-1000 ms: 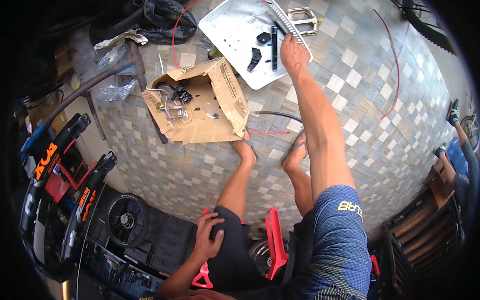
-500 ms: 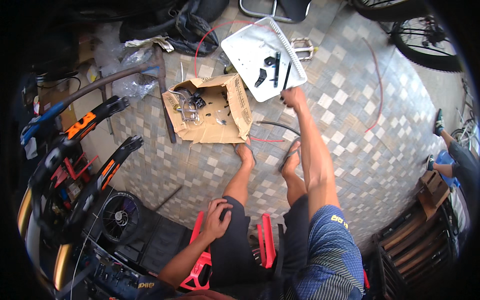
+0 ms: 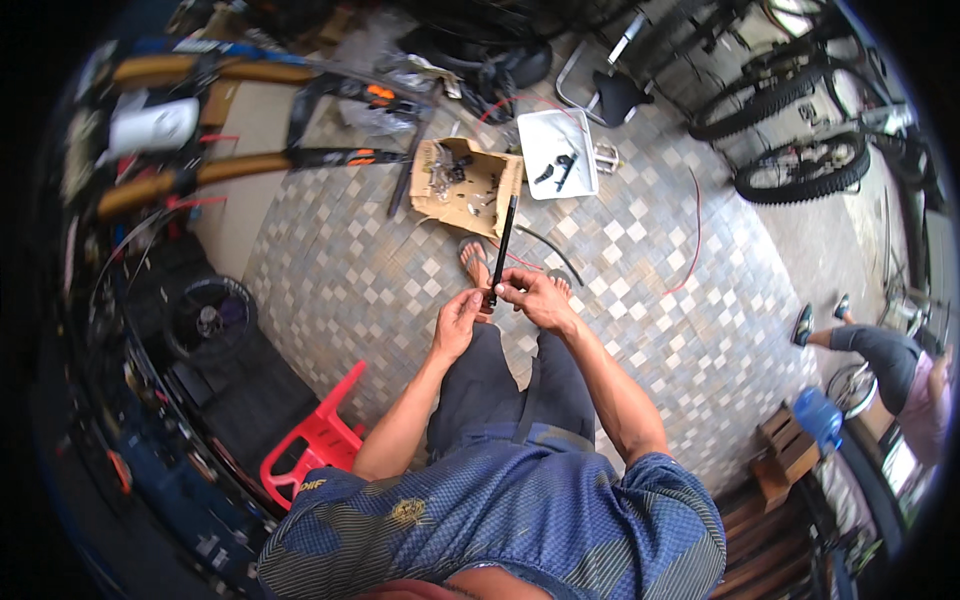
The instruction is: The person inflates a bicycle tire using a handheld air pump, then uses a tire lever to remove the tire from the rim. They inspect the wheel and tire, then reseat the tire onto the rim using the lever.
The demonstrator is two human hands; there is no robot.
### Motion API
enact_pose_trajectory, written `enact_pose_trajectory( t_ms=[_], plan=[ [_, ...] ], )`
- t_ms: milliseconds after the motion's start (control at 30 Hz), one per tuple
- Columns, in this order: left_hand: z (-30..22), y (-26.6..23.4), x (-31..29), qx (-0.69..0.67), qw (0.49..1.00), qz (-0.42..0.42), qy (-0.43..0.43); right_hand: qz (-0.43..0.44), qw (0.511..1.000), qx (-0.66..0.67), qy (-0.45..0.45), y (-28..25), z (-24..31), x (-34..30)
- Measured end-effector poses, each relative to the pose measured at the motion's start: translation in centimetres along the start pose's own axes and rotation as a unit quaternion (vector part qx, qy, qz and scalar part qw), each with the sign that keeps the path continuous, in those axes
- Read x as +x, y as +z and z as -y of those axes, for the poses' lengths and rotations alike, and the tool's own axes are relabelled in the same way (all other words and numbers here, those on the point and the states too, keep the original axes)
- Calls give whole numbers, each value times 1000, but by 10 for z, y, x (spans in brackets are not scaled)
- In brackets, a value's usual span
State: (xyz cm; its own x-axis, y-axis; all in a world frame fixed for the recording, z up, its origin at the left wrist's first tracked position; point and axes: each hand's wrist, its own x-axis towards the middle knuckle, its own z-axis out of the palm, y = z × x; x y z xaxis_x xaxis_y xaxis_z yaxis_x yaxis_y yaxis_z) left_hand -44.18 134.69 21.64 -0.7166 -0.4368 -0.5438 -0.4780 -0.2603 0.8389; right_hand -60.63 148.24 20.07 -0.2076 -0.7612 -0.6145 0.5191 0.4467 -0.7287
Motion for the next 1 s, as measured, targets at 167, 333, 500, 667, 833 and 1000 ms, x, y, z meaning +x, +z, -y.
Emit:
enact_pose_trajectory(
  t_ms=[167, 333, 500, 667, 833, 1000],
  plan=[
    [-66, -29, -95, -107, 992, 12, 59, 95, 989, -46, -106, 75, 76, -48],
    [-66, -86, -170, -143, 979, -90, 115, 193, 970, -99, -108, 171, 112, -50],
    [-51, -158, -244, -127, 944, -266, 150, 309, 938, -132, -90, 298, 115, -25],
    [-22, -257, -313, -95, 887, -415, 178, 366, 915, -157, -60, 446, 96, -2],
    [18, -361, -362, -170, 847, -463, 199, 308, 888, -331, -83, 539, 86, 34],
    [40, -463, -384, -273, 796, -506, 188, 173, 886, -429, -25, 523, 38, 144]
  ],
)
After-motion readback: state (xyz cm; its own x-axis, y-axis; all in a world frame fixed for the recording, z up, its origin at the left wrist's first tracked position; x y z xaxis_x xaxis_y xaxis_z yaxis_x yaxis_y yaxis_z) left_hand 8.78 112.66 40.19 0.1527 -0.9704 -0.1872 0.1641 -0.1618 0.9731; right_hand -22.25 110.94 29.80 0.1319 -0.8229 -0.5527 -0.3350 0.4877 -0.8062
